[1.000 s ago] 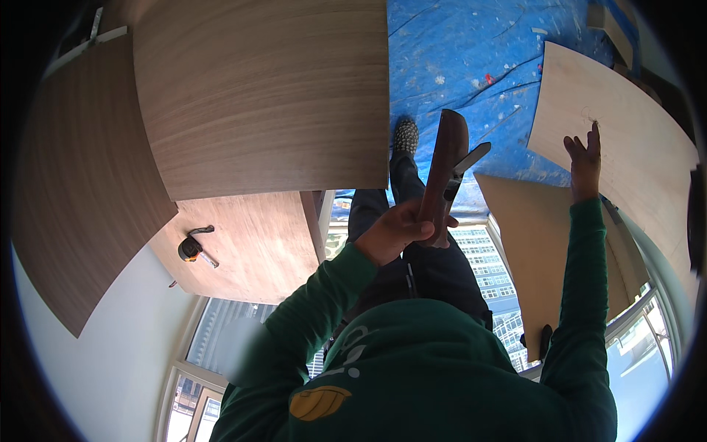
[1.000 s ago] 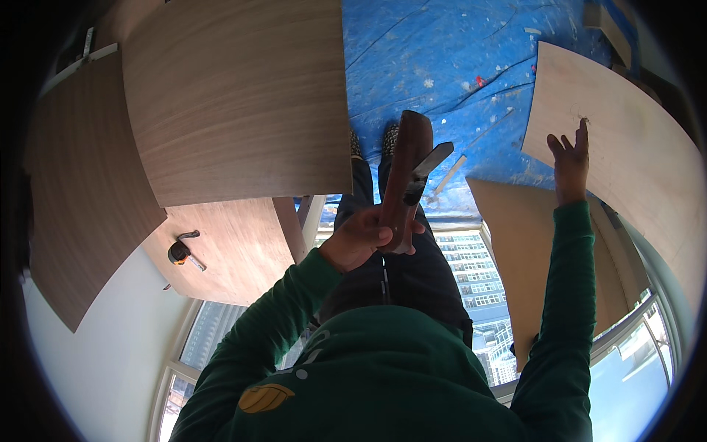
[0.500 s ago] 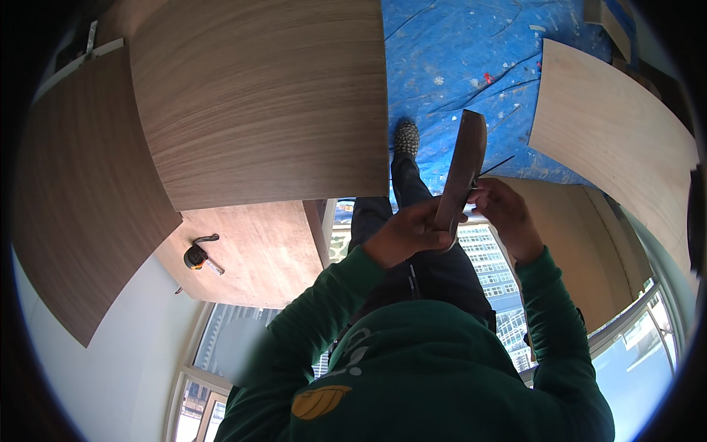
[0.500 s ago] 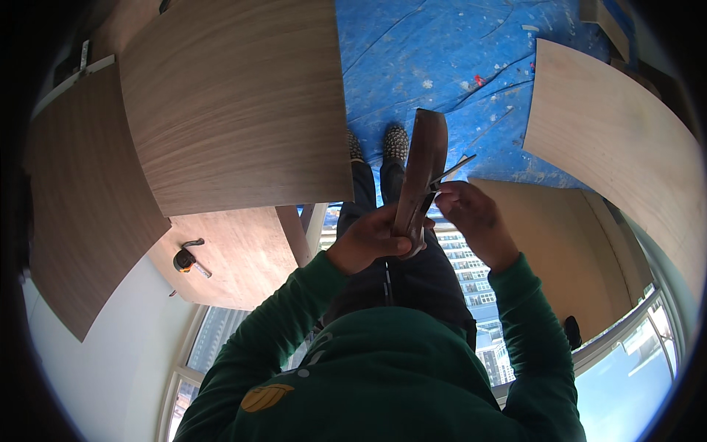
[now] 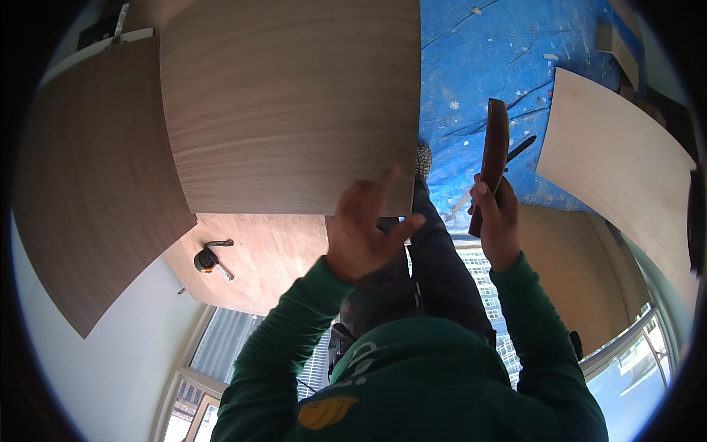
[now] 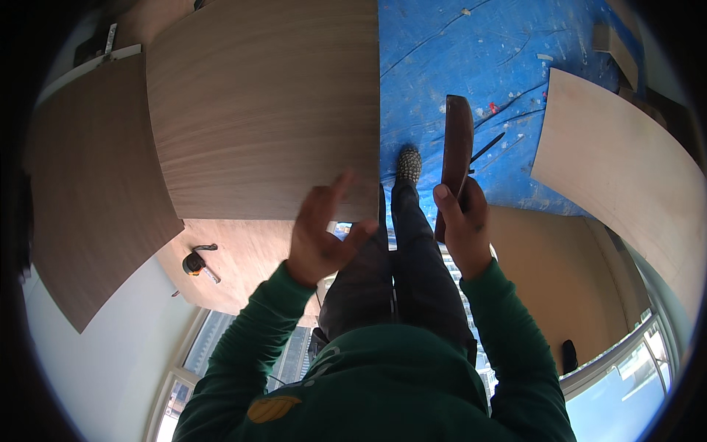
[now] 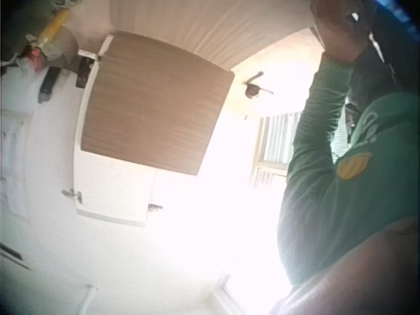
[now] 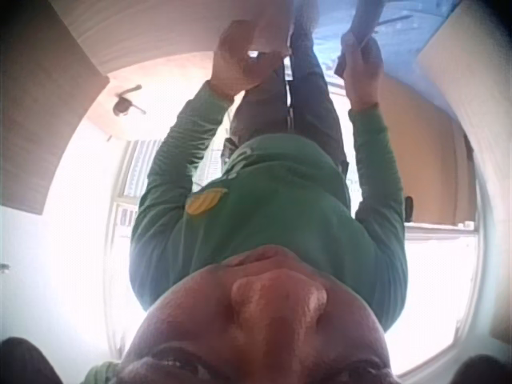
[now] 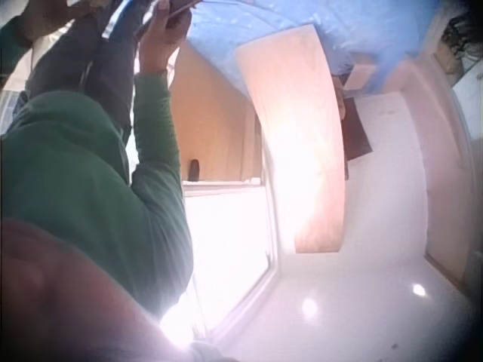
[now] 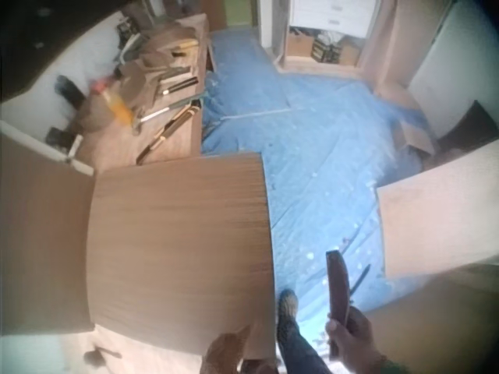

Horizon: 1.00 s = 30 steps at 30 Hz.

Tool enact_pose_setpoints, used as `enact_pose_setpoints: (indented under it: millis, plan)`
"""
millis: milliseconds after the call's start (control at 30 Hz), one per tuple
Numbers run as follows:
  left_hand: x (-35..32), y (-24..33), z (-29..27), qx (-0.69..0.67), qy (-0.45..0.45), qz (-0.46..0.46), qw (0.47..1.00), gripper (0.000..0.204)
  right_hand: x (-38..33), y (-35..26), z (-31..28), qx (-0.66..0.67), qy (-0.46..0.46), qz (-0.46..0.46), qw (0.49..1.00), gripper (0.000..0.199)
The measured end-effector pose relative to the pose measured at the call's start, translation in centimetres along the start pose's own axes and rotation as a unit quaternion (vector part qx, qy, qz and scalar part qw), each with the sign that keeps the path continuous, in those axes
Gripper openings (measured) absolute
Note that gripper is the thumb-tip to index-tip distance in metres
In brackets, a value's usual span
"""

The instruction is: The person assembles a wooden cabinet by positioning a panel, applying glue, and tapping it into place with a hammer. They then use a wooden block to align and secure the panel edges.

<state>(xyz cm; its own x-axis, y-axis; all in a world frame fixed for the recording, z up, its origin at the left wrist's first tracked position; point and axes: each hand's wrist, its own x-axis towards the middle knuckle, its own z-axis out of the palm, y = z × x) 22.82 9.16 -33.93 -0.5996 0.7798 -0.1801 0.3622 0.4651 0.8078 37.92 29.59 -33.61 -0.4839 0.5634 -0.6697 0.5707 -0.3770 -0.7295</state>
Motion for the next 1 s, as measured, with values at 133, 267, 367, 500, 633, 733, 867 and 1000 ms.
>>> enact_pose_setpoints:
  millis: [133,267,367,500,633,733,867,1000]
  plan:
    - [4.8,-10.0,-8.2,0.197,0.211,0.051,0.956,0.066,5.1,-2.7,2.5,0.01,0.018,-0.063,0.998,0.034]
    - [7.5,-15.1,-12.0,0.316,0.229,0.005,0.921,0.067,12.6,-7.1,5.9,0.005,0.07,-0.161,0.984,0.042]
    - [8.4,-16.0,-11.4,0.349,0.206,-0.033,0.913,0.067,18.6,-11.4,8.6,-0.053,0.113,-0.198,0.972,0.052]
    - [8.4,-16.3,-11.5,0.325,0.194,-0.058,0.924,0.07,24.3,-16.0,10.8,-0.151,0.139,-0.231,0.951,0.066]
    - [8.5,-16.1,-11.7,0.323,0.184,-0.059,0.926,0.07,27.1,-18.5,11.3,-0.27,0.118,-0.227,0.928,0.073]
    - [8.3,-15.9,-11.7,0.324,0.182,-0.061,0.926,0.069,28.5,-19.6,11.9,-0.341,0.149,-0.251,0.894,0.074]
    - [8.3,-16.0,-11.8,0.314,0.189,-0.046,0.929,0.068,29.5,-20.5,11.9,-0.359,0.134,-0.229,0.895,0.068]
    - [8.3,-15.9,-11.6,0.319,0.197,-0.043,0.926,0.067,28.9,-19.6,11.8,-0.391,0.158,-0.232,0.876,0.07]
